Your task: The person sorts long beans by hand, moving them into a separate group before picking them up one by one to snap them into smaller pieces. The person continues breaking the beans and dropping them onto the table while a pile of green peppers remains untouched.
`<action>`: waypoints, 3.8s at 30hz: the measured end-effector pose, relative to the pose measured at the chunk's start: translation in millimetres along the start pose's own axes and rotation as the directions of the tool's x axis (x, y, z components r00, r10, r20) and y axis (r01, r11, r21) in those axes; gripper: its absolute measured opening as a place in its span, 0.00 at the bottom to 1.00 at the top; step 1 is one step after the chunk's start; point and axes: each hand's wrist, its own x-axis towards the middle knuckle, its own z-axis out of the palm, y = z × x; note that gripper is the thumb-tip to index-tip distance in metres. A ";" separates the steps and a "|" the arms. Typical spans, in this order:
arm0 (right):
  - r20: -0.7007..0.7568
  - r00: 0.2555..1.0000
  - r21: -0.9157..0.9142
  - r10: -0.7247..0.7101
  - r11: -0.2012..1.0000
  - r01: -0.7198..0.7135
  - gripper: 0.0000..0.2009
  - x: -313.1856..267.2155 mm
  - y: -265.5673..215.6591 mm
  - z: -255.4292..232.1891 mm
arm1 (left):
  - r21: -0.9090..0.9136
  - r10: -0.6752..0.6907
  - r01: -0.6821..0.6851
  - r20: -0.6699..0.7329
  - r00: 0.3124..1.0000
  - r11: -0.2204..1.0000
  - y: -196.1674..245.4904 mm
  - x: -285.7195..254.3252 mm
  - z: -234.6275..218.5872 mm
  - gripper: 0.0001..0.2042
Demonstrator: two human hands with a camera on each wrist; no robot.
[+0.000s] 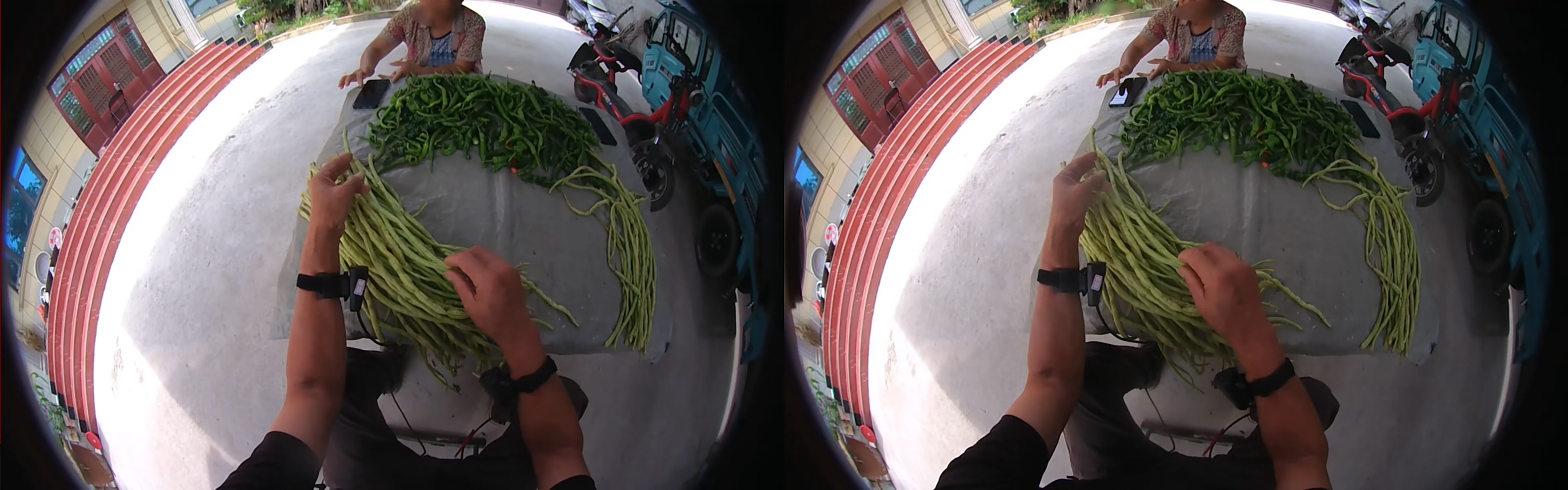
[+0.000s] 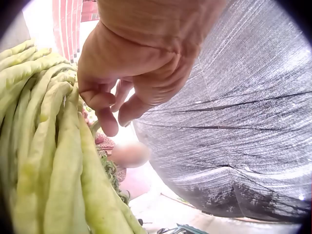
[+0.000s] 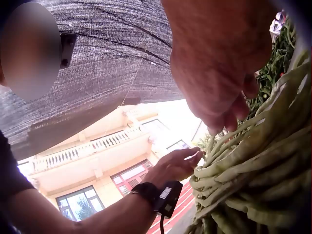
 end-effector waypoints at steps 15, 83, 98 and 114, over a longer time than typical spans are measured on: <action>-0.041 0.999 -0.079 -0.010 0.997 0.006 0.07 -1.9 3.8 10.9 | 0.529 0.219 -0.231 0.086 0.972 0.817 25.0 -35.1 23.0 0.11; -0.192 0.626 0.730 0.756 0.536 -0.424 0.13 -66.1 146.7 -178.9 | 0.025 0.145 -0.163 0.334 0.931 0.986 34.4 -68.7 66.3 0.06; 0.025 0.780 0.952 0.626 0.223 -0.210 0.20 -31.1 91.4 -108.9 | -0.099 -0.005 0.108 0.715 0.700 0.989 44.4 -155.3 150.8 0.15; -0.006 0.865 0.721 0.502 0.602 -0.344 0.14 -23.1 71.2 -89.6 | -0.231 -0.082 0.287 0.631 0.772 0.930 44.1 -157.3 150.4 0.12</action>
